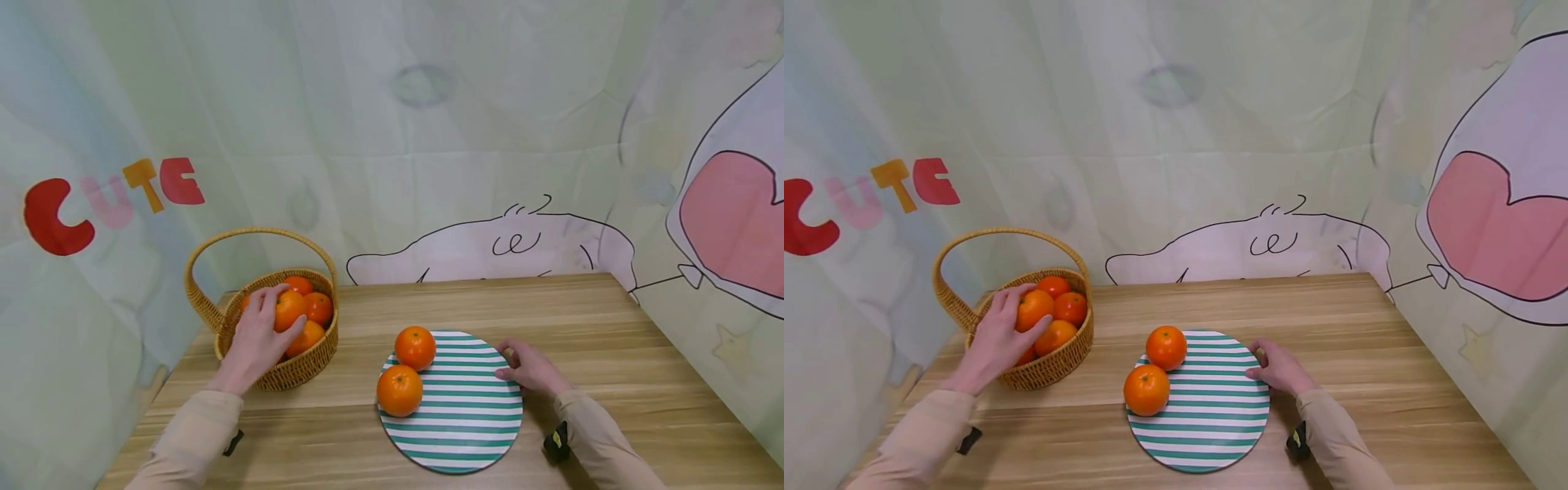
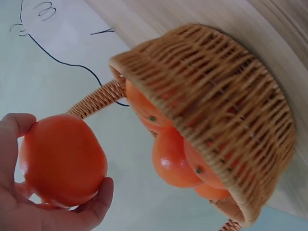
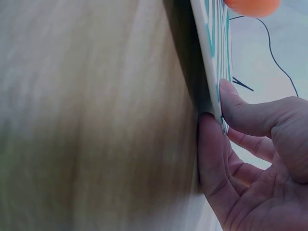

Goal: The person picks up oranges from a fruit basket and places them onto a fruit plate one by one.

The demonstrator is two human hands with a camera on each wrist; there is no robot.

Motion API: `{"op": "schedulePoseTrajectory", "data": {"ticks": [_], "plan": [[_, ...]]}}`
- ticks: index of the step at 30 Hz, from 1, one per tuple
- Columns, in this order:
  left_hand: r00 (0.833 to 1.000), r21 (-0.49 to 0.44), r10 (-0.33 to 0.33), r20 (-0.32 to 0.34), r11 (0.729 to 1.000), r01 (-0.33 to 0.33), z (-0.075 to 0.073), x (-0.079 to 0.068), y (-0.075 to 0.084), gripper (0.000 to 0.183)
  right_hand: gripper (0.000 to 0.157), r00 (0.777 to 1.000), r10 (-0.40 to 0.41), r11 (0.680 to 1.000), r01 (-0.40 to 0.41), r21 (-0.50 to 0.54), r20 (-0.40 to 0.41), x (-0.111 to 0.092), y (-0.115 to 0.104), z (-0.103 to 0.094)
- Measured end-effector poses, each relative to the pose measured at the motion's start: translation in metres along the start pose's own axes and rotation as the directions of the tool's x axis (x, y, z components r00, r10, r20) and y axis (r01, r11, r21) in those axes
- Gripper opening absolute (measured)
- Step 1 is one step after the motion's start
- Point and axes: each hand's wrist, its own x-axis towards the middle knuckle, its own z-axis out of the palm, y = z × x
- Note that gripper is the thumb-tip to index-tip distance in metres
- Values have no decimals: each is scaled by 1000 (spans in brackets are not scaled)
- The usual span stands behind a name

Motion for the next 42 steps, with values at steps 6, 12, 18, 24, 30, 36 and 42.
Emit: {"op": "schedulePoseTrajectory", "data": {"ticks": [6,12,18,24,30,36,42], "plan": [[999,5,36,11,999,-36,5,-1,9,56,39,1000,12,1000,-12,-5,0,0,0,0],[997,-5,72,4,997,-72,10,-4,17,54,40,1000,18,1000,-18,-16,-3,1,0,0],[996,-7,85,13,996,-84,14,-6,23,55,40,1000,16,1000,-16,-17,-5,1,0,0],[997,-8,69,41,998,-68,14,-9,30,56,41,1000,13,1000,-13,-23,-7,2,0,0],[992,-18,49,115,999,-48,12,-14,44,61,42,1000,16,1000,-16,-21,-10,1,1,1],[988,-19,64,140,998,-62,13,-18,56,61,41,1000,19,1000,-19,-21,-14,2,2,2],[984,-31,92,153,996,-89,14,-22,63,62,41,1000,28,1000,-28,-9,-14,2,3,2]]}}
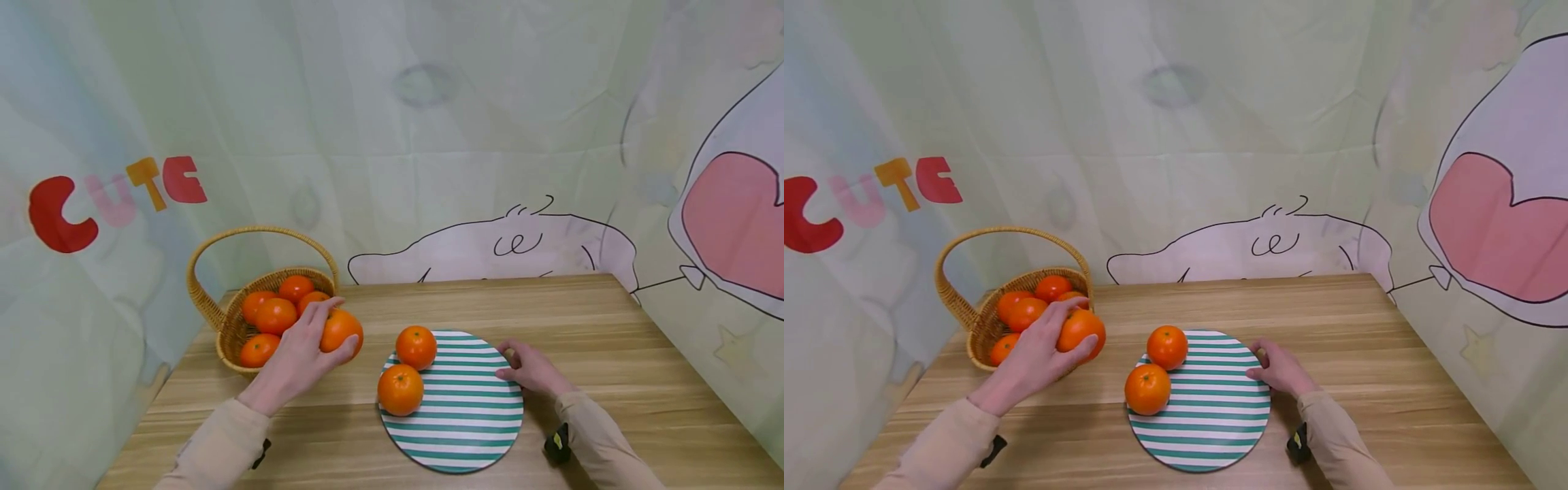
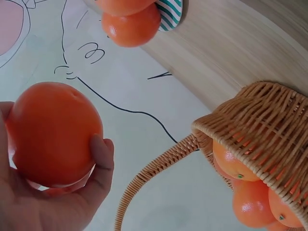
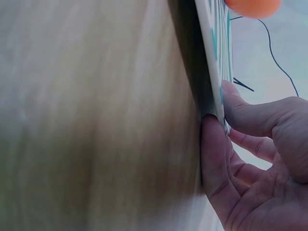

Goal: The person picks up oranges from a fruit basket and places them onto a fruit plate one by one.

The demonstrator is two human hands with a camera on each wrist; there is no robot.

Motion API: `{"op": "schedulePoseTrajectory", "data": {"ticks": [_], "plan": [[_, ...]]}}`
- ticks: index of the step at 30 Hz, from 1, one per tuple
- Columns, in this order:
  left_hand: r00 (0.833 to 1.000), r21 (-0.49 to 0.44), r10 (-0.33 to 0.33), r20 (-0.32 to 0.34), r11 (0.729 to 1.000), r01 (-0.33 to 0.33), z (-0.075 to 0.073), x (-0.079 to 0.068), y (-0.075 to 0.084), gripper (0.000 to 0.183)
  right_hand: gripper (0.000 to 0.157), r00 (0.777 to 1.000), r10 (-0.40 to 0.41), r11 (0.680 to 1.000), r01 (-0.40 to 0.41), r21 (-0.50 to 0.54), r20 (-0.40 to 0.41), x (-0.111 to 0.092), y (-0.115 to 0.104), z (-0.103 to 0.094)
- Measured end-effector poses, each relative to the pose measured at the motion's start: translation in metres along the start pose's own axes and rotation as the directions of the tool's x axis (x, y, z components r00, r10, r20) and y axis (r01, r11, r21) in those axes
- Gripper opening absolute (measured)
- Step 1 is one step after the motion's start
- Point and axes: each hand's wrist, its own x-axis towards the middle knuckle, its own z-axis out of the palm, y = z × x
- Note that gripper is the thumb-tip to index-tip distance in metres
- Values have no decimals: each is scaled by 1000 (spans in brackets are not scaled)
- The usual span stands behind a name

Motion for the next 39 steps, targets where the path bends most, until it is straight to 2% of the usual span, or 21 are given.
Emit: {"op": "schedulePoseTrajectory", "data": {"ticks": [6,11,19,32,39], "plan": [[1000,6,-5,7,1000,5,3,-1,3,62,40,1000,-1,1000,1,-8,-13,-1,-2,0],[1000,15,9,-12,1000,-9,4,-2,4,64,40,1000,-6,1000,6,-12,-17,-1,-3,-1],[999,1,26,-20,1000,-26,8,-3,11,71,41,1000,16,1000,-16,-6,-16,-3,-2,1],[999,-27,41,-27,999,-42,9,-6,16,74,41,1000,0,1000,0,-11,-26,-3,-1,2],[999,-37,27,-19,999,-28,10,-7,16,73,40,1000,-12,1000,12,-13,-28,-3,-1,2]]}}
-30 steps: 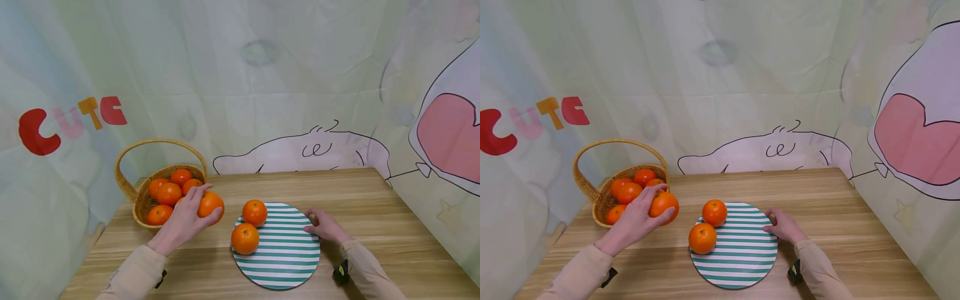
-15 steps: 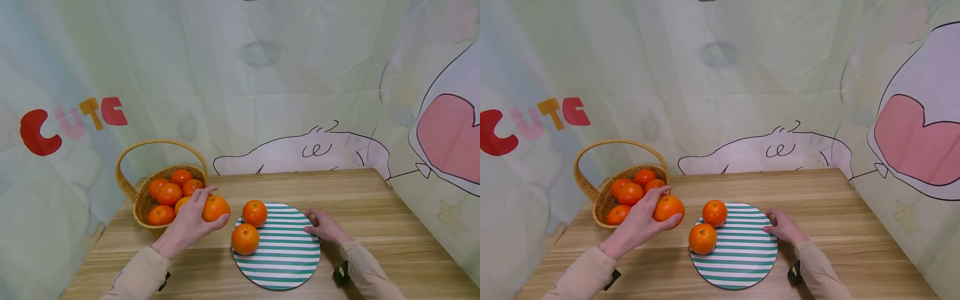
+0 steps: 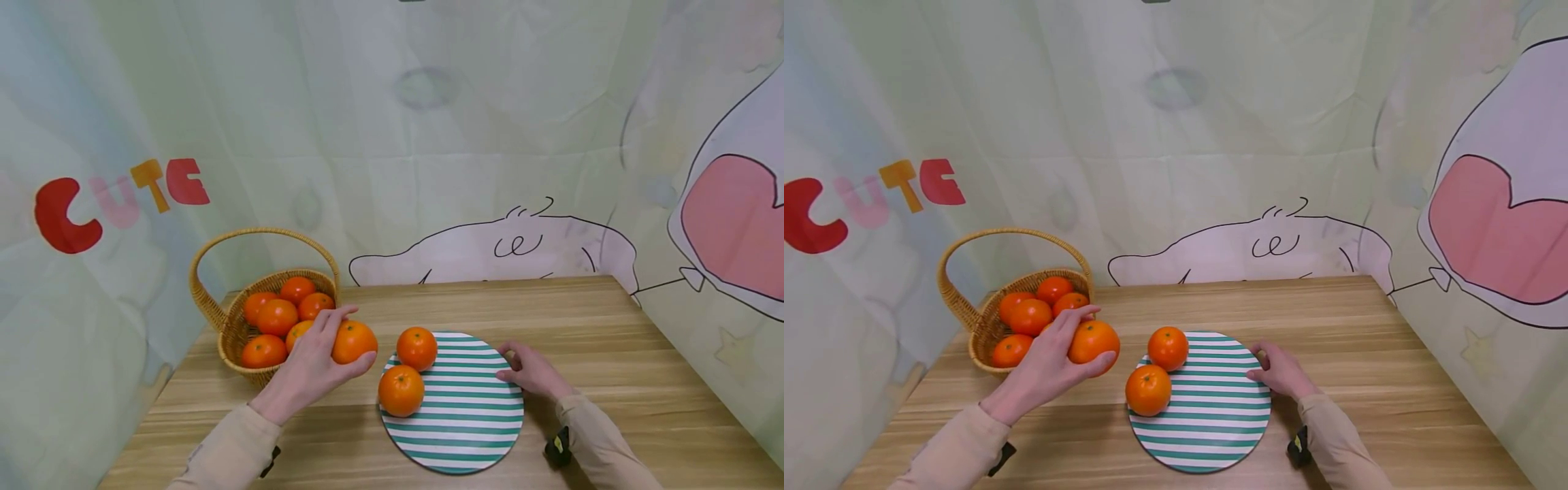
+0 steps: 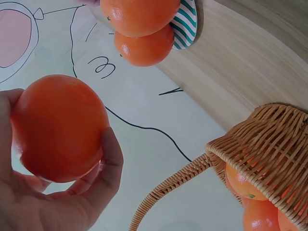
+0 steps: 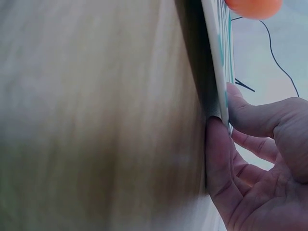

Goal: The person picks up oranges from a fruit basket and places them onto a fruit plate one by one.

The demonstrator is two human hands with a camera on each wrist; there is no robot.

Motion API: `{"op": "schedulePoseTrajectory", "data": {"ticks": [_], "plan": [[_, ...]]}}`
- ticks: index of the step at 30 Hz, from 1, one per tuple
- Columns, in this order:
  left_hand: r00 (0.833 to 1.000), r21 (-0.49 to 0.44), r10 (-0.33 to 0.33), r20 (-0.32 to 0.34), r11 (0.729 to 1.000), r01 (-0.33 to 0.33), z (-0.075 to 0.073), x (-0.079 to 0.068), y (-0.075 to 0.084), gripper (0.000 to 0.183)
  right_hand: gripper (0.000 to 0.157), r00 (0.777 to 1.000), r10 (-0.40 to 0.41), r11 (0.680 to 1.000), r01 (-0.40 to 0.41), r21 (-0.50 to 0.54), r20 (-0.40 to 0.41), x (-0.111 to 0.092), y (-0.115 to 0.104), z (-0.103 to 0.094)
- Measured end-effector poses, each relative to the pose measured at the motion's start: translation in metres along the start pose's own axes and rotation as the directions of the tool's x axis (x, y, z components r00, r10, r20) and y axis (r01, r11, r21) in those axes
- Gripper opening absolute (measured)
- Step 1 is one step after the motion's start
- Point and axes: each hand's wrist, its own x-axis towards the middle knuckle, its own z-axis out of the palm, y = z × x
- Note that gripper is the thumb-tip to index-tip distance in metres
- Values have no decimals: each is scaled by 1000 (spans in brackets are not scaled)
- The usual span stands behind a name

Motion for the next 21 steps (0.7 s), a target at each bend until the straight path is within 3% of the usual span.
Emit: {"op": "schedulePoseTrajectory", "data": {"ticks": [21], "plan": [[998,-41,-31,59,999,33,6,-2,5,72,42,1000,-6,1000,6,-19,1,-2,-1,-1]]}}
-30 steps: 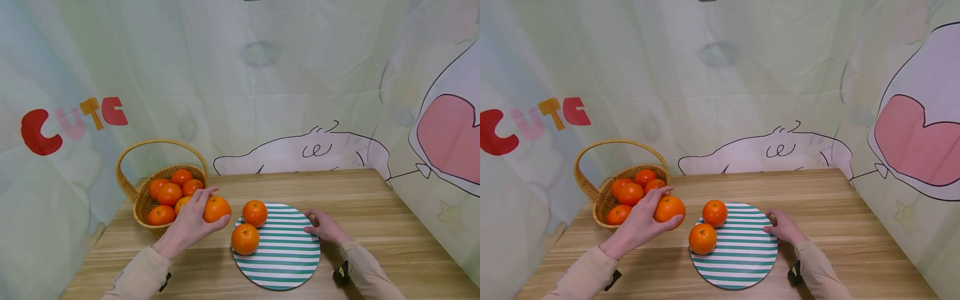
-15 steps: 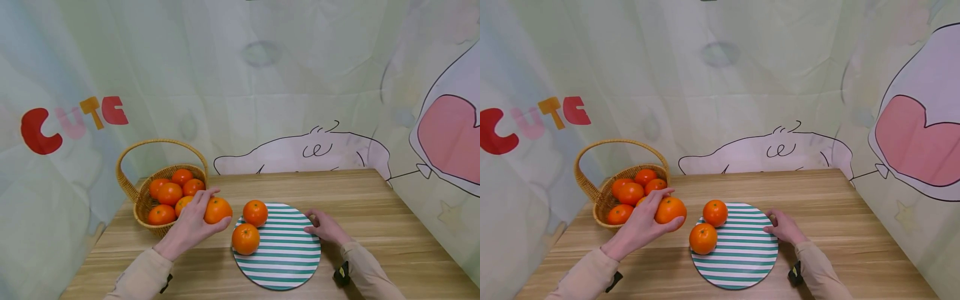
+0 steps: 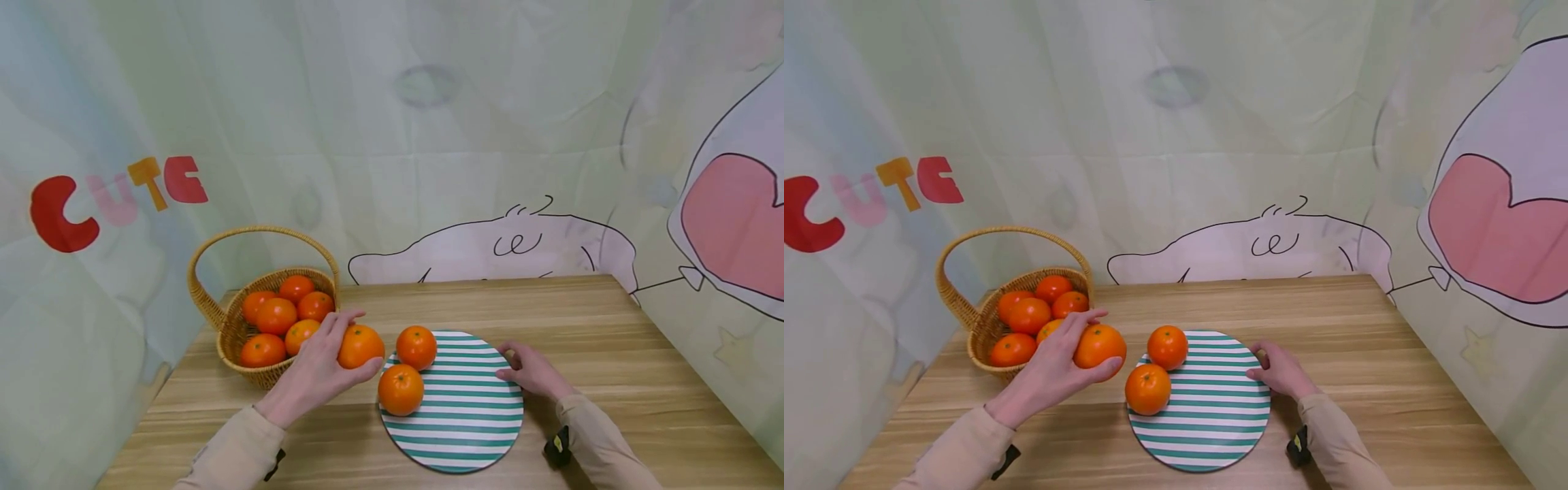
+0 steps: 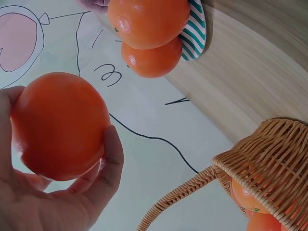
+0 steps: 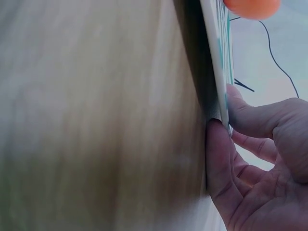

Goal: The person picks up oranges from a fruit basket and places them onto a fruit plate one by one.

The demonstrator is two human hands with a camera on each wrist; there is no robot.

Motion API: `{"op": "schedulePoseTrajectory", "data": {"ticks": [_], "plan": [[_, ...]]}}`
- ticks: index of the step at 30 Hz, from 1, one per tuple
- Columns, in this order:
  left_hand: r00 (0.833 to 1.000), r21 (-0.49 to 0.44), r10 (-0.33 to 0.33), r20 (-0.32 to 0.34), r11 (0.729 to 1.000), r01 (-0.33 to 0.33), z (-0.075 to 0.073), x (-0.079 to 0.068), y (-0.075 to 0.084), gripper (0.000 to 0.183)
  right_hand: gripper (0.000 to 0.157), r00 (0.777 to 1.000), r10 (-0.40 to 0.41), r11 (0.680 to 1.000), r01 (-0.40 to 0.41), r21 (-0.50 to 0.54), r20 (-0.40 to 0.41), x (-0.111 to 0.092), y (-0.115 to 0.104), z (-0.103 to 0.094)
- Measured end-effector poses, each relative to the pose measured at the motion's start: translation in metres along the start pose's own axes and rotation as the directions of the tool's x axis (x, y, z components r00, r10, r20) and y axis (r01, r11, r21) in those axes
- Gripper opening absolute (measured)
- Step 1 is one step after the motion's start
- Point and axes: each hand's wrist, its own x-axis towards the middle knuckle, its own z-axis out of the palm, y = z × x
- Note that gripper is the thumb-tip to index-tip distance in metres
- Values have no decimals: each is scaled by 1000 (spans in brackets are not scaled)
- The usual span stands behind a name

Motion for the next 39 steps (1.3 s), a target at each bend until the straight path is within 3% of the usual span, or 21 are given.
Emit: {"op": "schedulePoseTrajectory", "data": {"ticks": [11,22,28,39], "plan": [[1000,-3,22,-2,1000,-22,1,-2,-3,72,40,1000,-21,1000,20,-8,-15,0,1,2],[1000,-28,10,-6,1000,-10,0,-3,-2,72,41,999,-27,998,28,50,-18,-1,3,3],[1000,-54,-1,4,999,2,1,-6,-2,71,40,998,-54,998,54,31,-22,-2,5,4],[999,-100,42,33,994,-39,4,-7,-5,74,41,999,-38,999,39,28,-19,-2,3,3]]}}
